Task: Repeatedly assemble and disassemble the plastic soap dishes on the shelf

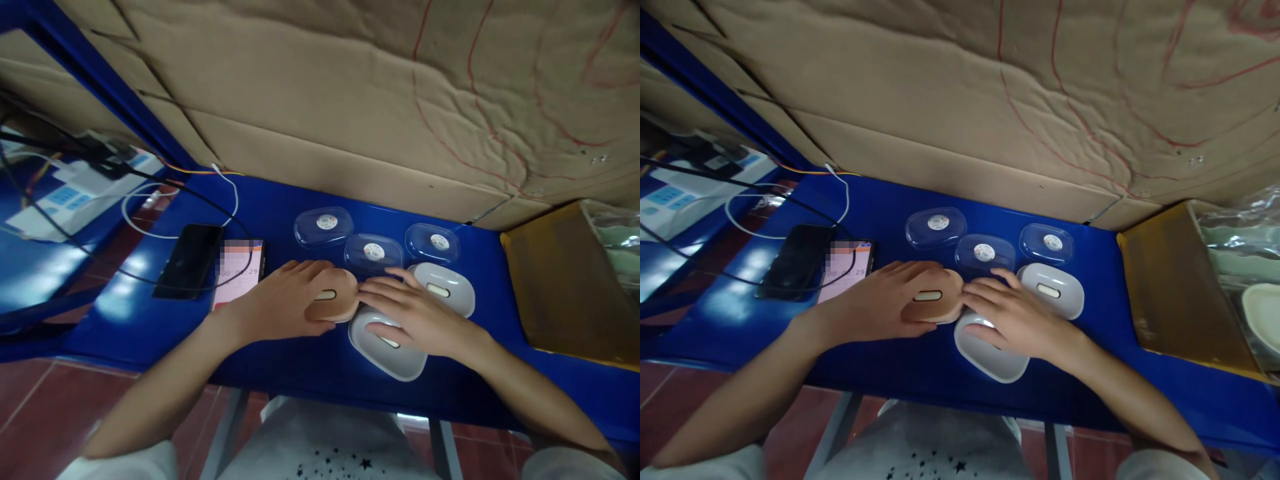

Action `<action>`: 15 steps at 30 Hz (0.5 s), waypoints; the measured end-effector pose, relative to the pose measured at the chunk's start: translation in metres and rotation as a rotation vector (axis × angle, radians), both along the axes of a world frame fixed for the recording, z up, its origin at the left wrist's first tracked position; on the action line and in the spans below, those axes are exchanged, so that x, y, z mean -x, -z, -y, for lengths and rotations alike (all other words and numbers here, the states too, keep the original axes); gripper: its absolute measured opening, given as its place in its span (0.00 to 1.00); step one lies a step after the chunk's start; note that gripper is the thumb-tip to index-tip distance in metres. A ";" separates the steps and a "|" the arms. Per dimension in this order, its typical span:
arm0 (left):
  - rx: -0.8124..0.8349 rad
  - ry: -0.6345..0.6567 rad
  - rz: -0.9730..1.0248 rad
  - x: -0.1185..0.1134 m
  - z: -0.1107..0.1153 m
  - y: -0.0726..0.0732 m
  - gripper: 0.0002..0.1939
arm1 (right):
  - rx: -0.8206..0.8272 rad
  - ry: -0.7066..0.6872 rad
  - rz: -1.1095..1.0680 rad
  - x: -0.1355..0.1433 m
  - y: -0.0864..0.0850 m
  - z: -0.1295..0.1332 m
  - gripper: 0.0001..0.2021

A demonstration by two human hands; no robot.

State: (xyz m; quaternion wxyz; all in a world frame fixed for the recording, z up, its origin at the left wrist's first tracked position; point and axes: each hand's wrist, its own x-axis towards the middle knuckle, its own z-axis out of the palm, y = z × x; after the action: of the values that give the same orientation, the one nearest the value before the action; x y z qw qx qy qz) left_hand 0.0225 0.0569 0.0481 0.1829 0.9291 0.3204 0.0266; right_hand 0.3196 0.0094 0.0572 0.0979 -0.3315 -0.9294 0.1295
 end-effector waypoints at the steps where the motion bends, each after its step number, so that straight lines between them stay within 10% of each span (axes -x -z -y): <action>1: -0.014 0.009 0.012 -0.001 0.000 0.001 0.34 | 0.013 -0.006 -0.010 0.002 -0.001 0.002 0.21; 15: -0.219 -0.109 0.159 0.009 -0.011 -0.003 0.26 | 0.008 0.053 -0.098 0.001 -0.006 -0.001 0.20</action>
State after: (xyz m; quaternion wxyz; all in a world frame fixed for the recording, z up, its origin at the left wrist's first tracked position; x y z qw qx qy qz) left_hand 0.0135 0.0683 0.0509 0.1037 0.9196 0.3501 0.1446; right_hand 0.3190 0.0099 0.0635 0.1453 -0.3495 -0.9139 0.1468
